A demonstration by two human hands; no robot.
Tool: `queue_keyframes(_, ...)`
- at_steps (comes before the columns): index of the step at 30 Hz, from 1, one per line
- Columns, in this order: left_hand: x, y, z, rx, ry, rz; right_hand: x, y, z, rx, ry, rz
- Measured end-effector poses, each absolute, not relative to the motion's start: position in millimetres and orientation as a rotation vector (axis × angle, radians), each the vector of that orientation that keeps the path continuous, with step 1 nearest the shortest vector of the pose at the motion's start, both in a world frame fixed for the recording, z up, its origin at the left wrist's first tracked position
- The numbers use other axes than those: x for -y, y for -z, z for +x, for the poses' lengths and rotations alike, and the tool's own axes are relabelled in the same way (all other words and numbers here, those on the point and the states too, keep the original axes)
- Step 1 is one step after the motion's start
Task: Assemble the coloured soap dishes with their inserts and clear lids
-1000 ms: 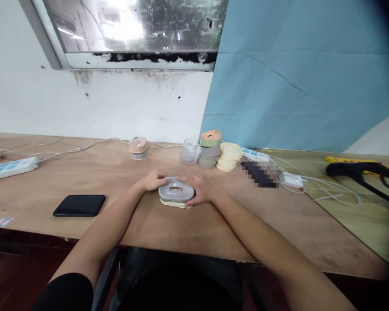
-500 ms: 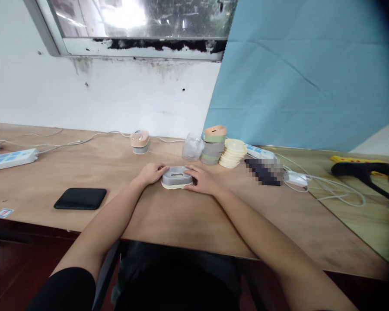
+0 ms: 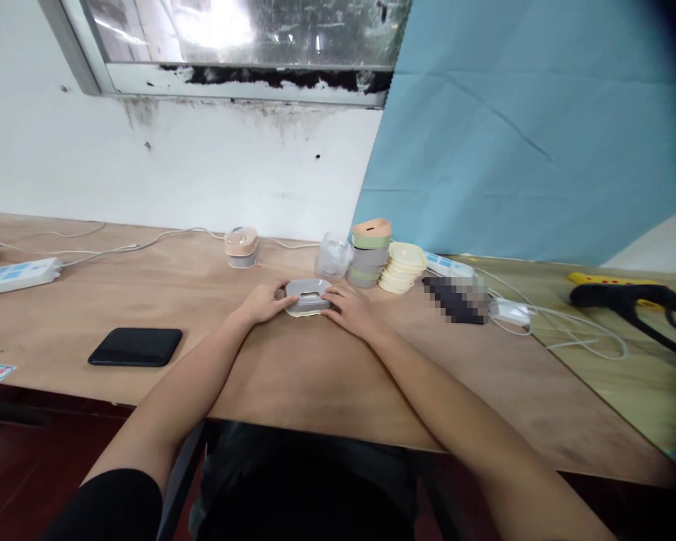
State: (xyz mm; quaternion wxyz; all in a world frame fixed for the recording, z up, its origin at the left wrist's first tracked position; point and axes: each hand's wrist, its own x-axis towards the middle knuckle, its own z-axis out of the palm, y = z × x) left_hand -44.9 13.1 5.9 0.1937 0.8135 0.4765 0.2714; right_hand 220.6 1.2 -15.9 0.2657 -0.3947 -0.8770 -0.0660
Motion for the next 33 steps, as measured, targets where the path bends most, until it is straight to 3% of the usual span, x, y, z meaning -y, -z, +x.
queue_keyframes(12, -13, -8, -45, -1.316, -0.906, 2.338, -3, 14, 223, 2.26, 0.177, -1.004)
queue_keyframes(20, -14, -5, -47, -1.358, -0.602, 2.366, -7, 20, 227, 2.3, 0.036, -1.084)
queue_keyframes(33, -12, -3, -41, -1.323, -0.615, 2.449, 0, 9, 220, 2.445, 0.222, -1.014)
